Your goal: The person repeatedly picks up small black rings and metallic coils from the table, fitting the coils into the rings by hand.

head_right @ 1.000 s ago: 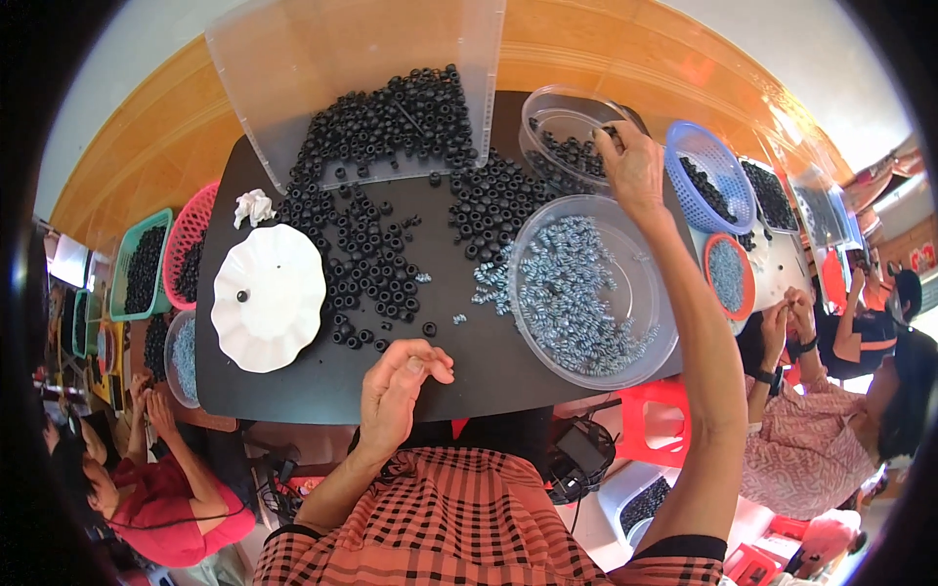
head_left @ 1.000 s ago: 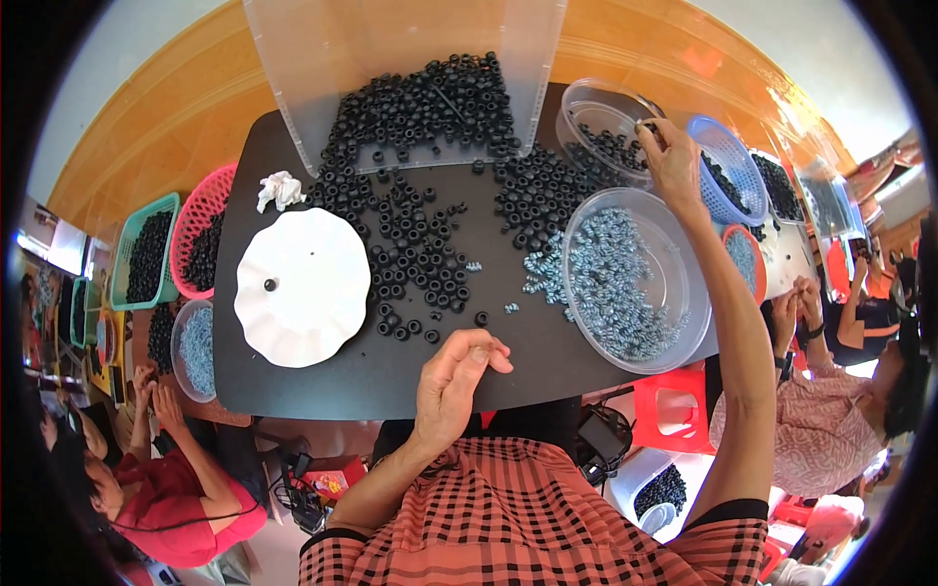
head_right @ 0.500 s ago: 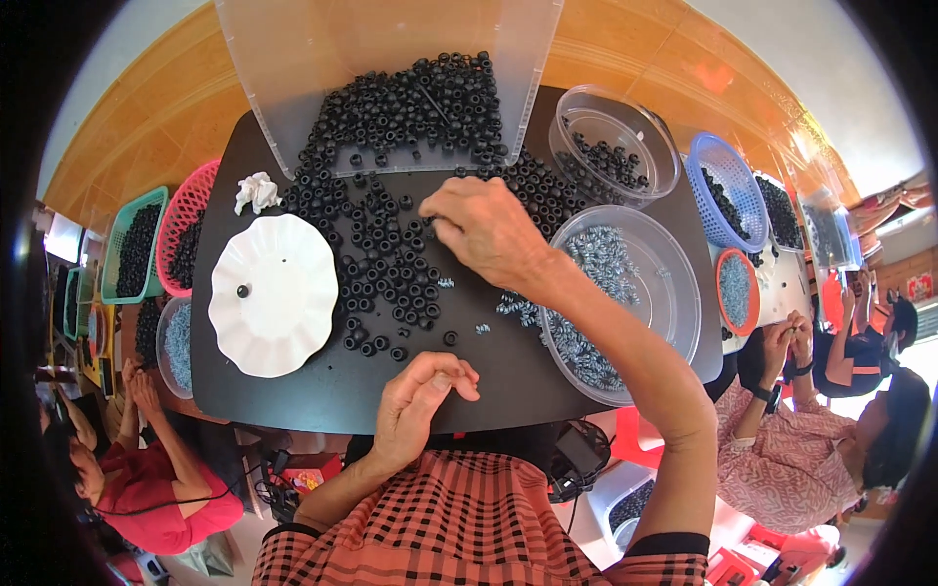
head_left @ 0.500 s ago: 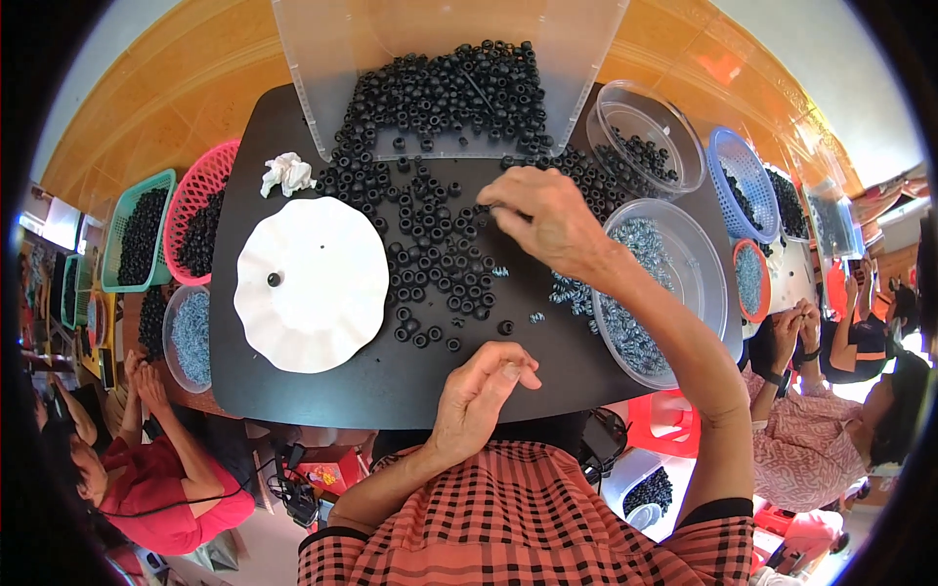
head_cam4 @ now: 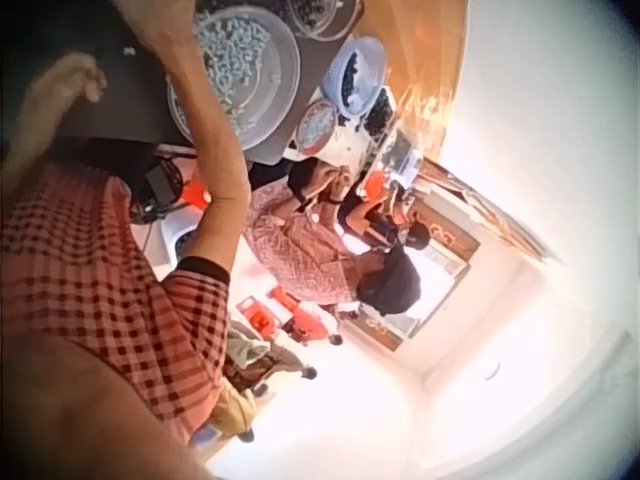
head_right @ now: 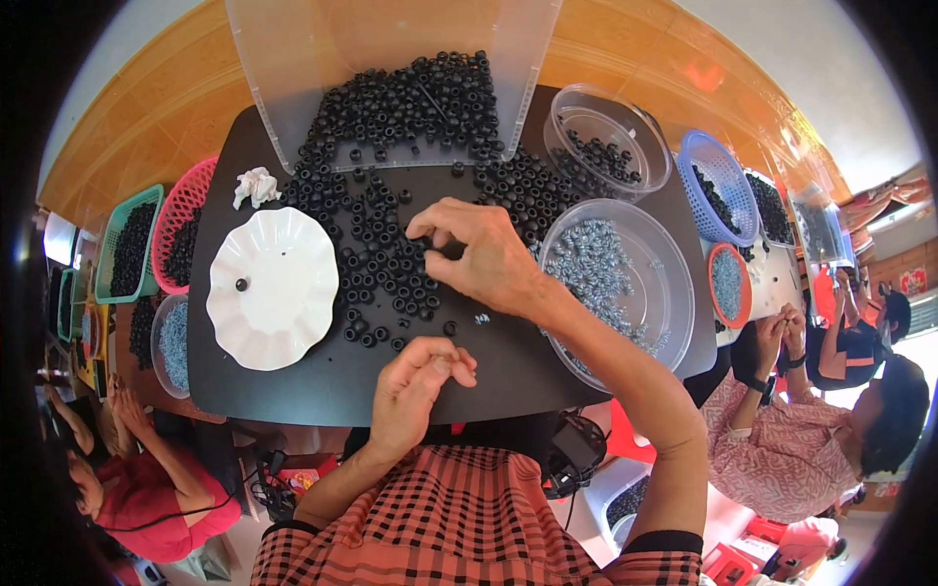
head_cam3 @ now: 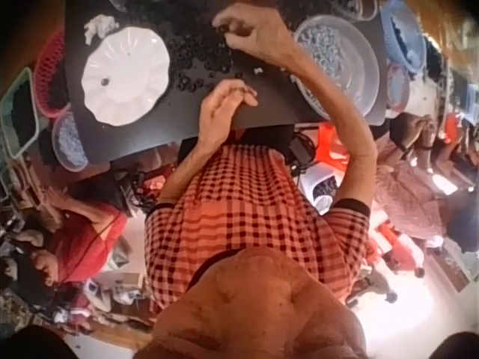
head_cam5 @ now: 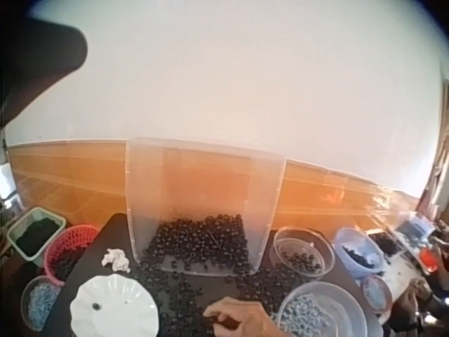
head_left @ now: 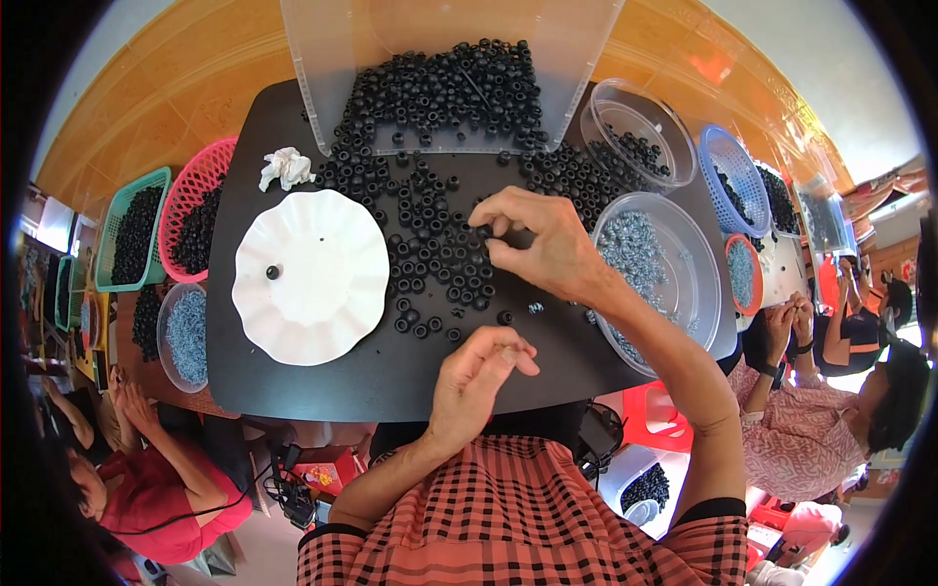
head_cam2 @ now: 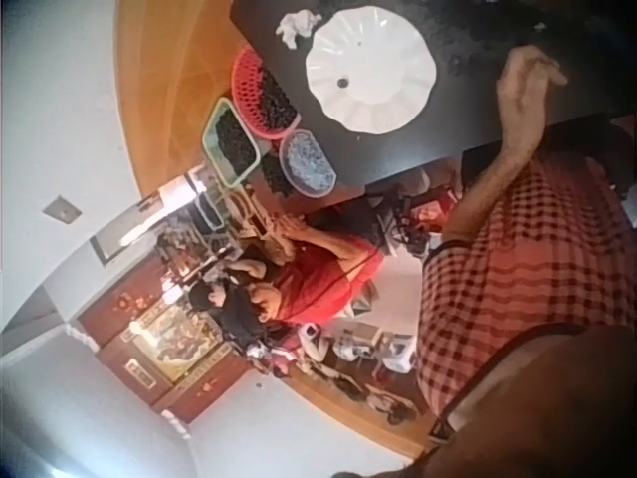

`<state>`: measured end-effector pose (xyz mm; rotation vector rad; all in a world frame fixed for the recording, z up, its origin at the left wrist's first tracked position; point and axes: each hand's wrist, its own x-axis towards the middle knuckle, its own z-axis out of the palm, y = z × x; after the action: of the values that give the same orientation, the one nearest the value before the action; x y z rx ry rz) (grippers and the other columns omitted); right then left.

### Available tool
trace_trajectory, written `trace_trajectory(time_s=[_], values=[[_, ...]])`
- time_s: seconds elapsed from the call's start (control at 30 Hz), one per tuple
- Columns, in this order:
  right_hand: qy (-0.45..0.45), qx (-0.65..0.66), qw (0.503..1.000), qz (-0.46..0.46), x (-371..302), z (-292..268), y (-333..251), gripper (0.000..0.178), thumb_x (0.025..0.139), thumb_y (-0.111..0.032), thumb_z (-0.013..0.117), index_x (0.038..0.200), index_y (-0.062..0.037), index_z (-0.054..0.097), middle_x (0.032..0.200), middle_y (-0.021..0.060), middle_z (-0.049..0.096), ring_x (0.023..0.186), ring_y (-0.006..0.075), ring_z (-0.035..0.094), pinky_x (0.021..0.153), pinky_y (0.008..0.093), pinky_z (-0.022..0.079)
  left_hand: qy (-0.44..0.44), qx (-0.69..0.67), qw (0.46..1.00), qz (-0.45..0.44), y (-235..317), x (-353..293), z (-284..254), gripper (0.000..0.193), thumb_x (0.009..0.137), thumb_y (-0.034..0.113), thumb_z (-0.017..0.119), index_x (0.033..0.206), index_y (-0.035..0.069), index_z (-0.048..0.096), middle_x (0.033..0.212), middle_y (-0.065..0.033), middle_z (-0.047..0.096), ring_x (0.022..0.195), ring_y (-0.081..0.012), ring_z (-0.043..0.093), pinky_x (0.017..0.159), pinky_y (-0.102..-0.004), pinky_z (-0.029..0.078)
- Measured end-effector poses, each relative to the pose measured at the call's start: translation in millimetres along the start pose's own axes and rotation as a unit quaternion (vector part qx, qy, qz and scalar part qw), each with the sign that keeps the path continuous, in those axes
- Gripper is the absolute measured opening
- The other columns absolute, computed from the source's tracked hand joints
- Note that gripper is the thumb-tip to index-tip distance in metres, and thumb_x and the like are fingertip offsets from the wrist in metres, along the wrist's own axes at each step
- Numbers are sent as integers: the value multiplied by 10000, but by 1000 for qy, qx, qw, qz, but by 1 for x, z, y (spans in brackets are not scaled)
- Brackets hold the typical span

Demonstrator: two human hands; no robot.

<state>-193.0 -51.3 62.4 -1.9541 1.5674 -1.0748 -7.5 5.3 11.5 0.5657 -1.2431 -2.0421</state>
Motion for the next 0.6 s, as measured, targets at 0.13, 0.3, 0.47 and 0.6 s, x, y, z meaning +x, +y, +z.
trace_trajectory(time_s=[0.13,0.3,0.47,0.6], values=[[17,73,997,20,-29,-1,-19,243,731,24,638,966,-37,630,868,45,641,761,128,617,719,259,505,15,-170,985,-22,2,3,-3,186,985,96,445,1081,-24,550,901,-108,638,936,-167,606,907,-317,456],[13,97,994,47,-58,3,-34,226,740,-2,674,959,-38,629,883,43,658,793,128,623,738,260,510,49,-192,980,-3,10,13,-3,209,991,123,453,1109,-19,552,1027,-96,620,972,-166,598,913,-328,460],[53,117,990,51,-72,9,-39,219,753,-17,662,971,-33,646,873,53,668,799,140,621,745,269,516,31,-252,967,-13,6,16,-8,198,972,90,478,1123,-16,552,1066,-89,613,1004,-149,589,949,-327,458],[73,148,983,78,-82,12,-41,232,774,-35,634,1004,-38,659,914,69,677,826,158,627,770,287,519,21,-271,962,-26,9,17,-4,185,948,68,519,1107,-22,550,1057,-106,613,1005,-157,592,968,-323,456]])
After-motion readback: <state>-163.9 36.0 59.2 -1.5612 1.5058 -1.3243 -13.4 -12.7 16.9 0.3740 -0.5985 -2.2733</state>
